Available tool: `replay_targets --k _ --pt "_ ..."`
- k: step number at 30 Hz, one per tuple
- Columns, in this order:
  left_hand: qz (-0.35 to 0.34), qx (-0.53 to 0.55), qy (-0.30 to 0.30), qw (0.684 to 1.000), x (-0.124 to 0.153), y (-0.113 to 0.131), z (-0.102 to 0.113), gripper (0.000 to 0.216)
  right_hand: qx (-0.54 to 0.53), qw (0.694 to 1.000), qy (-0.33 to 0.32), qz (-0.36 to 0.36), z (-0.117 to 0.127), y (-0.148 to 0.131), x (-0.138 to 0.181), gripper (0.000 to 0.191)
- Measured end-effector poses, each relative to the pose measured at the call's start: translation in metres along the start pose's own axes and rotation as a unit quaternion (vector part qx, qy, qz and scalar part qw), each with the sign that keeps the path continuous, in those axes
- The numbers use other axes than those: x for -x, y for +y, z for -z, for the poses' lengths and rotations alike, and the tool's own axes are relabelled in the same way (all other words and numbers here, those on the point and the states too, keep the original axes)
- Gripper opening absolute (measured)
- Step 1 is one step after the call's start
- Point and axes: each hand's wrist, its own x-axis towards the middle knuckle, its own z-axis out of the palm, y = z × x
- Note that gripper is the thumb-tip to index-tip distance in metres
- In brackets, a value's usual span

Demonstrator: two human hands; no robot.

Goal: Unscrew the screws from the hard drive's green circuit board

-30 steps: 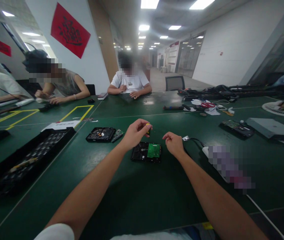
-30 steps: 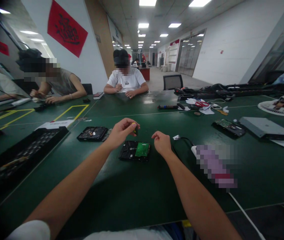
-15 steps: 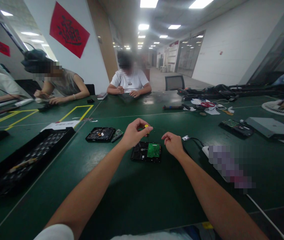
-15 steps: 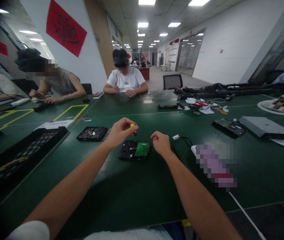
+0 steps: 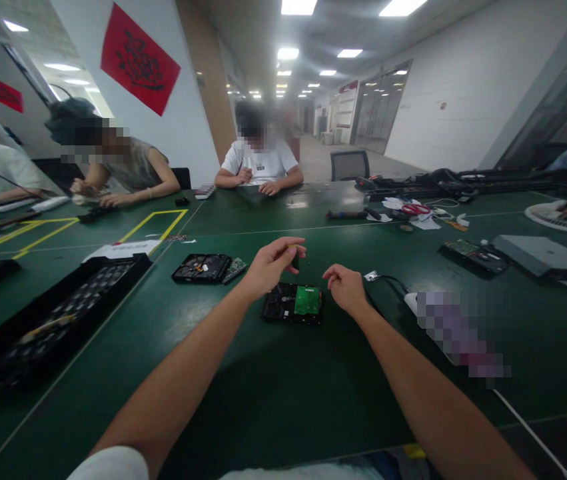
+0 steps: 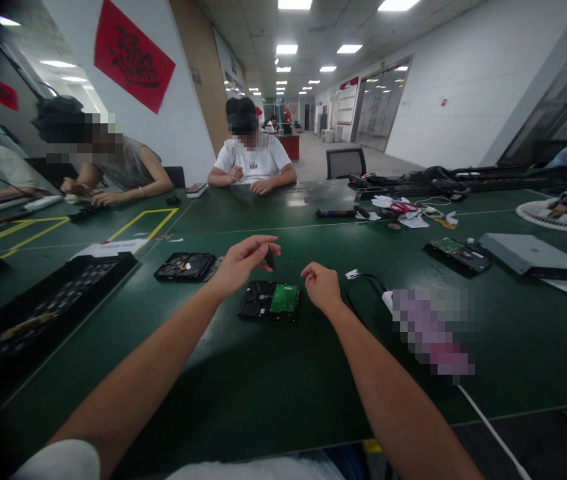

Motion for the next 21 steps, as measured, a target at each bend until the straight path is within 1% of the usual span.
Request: replay_targets --k 9,12,17,21 --pt "0.034 0.069 0.003 0.997 -0.0002 0.0008 0.0016 0.037 -0.008 1.000 0.006 0.006 -0.0003 0.0002 0.0002 0.034" --pt "0.031 0.038 0.015 0.999 -0.0009 0.0012 0.0017 0.036 -0.014 1.000 0.003 0.006 -0.0008 0.0013 0.0010 0.034" --pt "0.009 -0.034 0.051 0.998 -0.0019 -0.0018 0.0001 0.033 -0.016 1.000 -0.001 0.006 -0.0007 -0.0002 0.0012 0.034" --pt "0.007 -0.012 0.051 0.999 -0.0013 -0.0033 -0.0017 0.035 -0.019 1.000 0.001 0.013 0.0000 -0.0027 0.0002 0.034"
